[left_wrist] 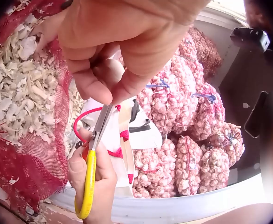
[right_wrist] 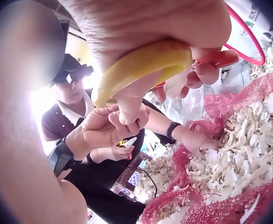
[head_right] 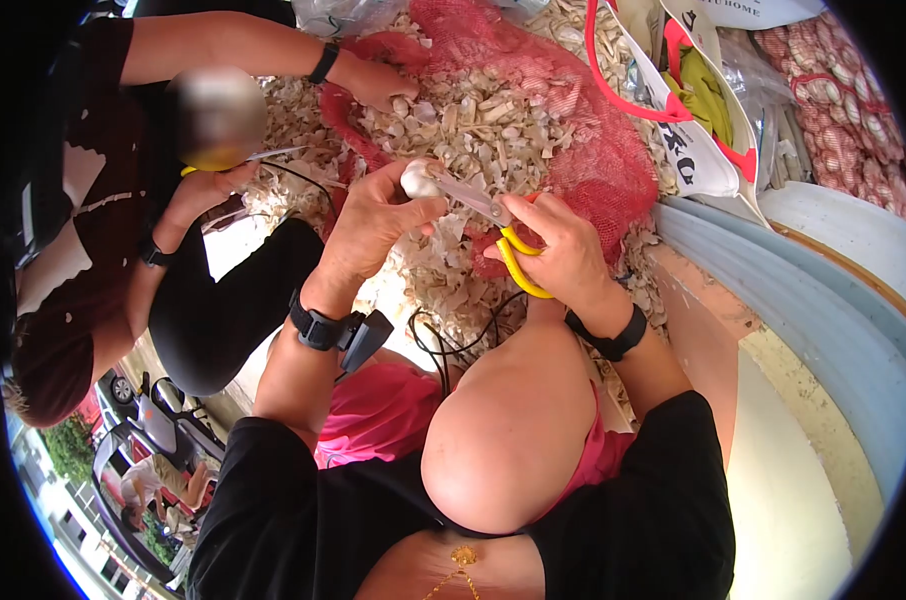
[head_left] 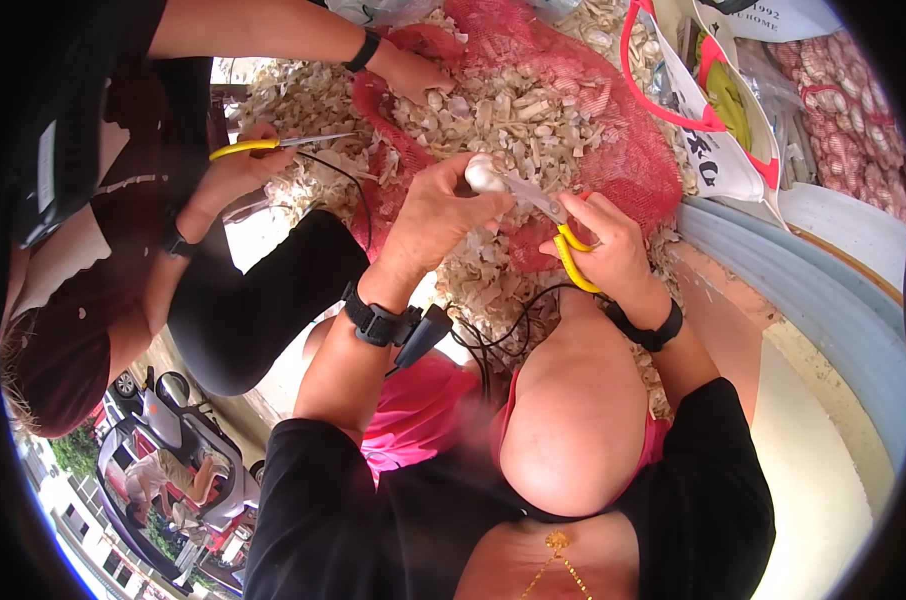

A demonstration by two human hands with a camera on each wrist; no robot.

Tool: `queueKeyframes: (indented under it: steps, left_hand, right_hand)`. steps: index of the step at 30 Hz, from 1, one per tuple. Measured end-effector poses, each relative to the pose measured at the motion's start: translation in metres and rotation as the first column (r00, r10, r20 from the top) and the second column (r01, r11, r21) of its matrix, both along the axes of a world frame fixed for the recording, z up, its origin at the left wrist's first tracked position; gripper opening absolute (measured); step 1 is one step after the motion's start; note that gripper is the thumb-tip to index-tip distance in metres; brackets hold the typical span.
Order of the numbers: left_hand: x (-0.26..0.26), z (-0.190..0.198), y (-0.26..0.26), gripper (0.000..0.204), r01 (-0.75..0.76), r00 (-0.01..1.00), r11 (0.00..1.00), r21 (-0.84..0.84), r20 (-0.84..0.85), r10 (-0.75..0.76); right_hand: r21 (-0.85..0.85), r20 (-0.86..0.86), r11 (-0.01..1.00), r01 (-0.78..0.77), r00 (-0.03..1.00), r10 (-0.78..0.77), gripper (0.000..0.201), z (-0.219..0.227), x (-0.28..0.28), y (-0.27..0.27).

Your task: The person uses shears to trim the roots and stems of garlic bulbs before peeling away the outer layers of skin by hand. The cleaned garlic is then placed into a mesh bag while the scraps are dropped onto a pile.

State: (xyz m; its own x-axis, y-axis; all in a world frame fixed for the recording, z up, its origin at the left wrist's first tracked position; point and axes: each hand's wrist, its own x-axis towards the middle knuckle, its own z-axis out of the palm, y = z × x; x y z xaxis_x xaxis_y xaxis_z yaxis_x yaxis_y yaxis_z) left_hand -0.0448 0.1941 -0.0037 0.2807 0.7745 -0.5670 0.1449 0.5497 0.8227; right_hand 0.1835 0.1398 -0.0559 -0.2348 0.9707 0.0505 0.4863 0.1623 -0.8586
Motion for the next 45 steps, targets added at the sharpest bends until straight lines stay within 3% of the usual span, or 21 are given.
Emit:
queueKeyframes:
  steps: [2,6,8,9,11,13,15,19,22,25,33,36,40,42,43,45]
  left_hand:
    - [-0.001,-0.002,-0.001,0.038,-0.020,1.000,1.000,0.001,0.005,0.020]
    - [-0.004,-0.008,0.002,0.036,-0.023,0.997,0.999,-0.023,0.070,0.025]
    - [-0.004,-0.003,0.003,0.036,-0.071,0.983,0.993,-0.091,0.163,0.085]
    - [-0.004,-0.002,0.004,0.037,-0.111,0.956,0.980,-0.163,0.251,0.150]
    - [-0.010,-0.004,0.006,0.039,-0.100,0.950,0.972,-0.213,0.269,0.157]
    - [-0.017,-0.007,0.008,0.043,-0.087,0.944,0.960,-0.267,0.285,0.165]
    - [-0.022,-0.008,0.009,0.045,0.023,0.879,0.929,-0.368,0.451,0.157]
    - [-0.020,-0.001,0.007,0.044,-0.017,0.902,0.903,-0.428,0.383,0.198]
    - [-0.022,0.000,0.007,0.040,0.038,0.906,0.907,-0.420,0.396,0.146]
    - [-0.022,0.004,0.006,0.037,0.035,0.946,0.898,-0.440,0.304,0.112]
    - [-0.038,-0.009,0.009,0.027,0.223,0.853,0.828,-0.514,0.514,0.089]
    - [-0.038,-0.011,0.009,0.027,0.228,0.861,0.834,-0.502,0.504,0.067]
    - [-0.030,-0.006,0.004,0.045,0.092,0.910,0.853,-0.513,0.391,0.137]
    - [-0.026,-0.004,0.005,0.042,0.020,0.931,0.929,-0.370,0.346,0.118]
    - [-0.029,-0.007,0.007,0.038,0.050,0.932,0.953,-0.299,0.357,0.063]
    - [-0.024,-0.005,0.004,0.036,0.046,0.958,0.969,-0.243,0.286,0.026]
  right_hand:
    - [0.089,0.005,0.996,-0.017,1.000,0.017,0.055,-0.001,0.000,0.000]
    - [0.055,0.007,0.998,0.003,1.000,-0.003,0.052,-0.007,-0.002,-0.003]
    - [-0.070,-0.113,0.996,0.056,0.992,-0.063,0.053,-0.011,-0.005,-0.003]
    - [-0.069,-0.113,0.996,0.058,0.991,-0.065,0.053,-0.010,-0.003,-0.002]
    - [-0.176,-0.053,0.982,0.069,0.995,-0.080,0.056,-0.006,0.002,0.001]
    - [-0.091,-0.054,0.995,0.033,0.998,-0.038,0.057,-0.007,0.005,0.005]
    - [-0.008,-0.053,1.000,-0.002,0.999,0.002,0.059,-0.005,0.005,0.007]
    - [0.021,-0.053,0.996,-0.089,0.995,0.090,0.058,0.004,0.005,0.014]
    - [-0.008,-0.057,0.990,-0.137,0.989,0.137,0.058,0.004,0.006,0.014]
    - [-0.047,-0.090,0.987,-0.154,0.985,0.149,0.058,0.005,0.008,0.012]
    - [0.079,-0.096,0.988,-0.133,0.986,0.140,0.056,0.002,0.008,0.008]
    - [0.118,-0.040,0.985,-0.128,0.990,0.133,0.055,-0.001,0.006,0.002]
    - [-0.056,-0.195,0.995,-0.078,0.979,0.066,0.054,-0.007,0.000,-0.003]
    - [-0.079,-0.106,0.995,-0.061,0.993,0.052,0.056,0.000,0.001,0.002]
    - [0.039,-0.069,0.996,-0.083,0.994,0.086,0.059,-0.005,0.002,0.004]
    - [0.079,-0.035,0.994,-0.072,0.997,0.075,0.057,-0.003,0.001,0.009]
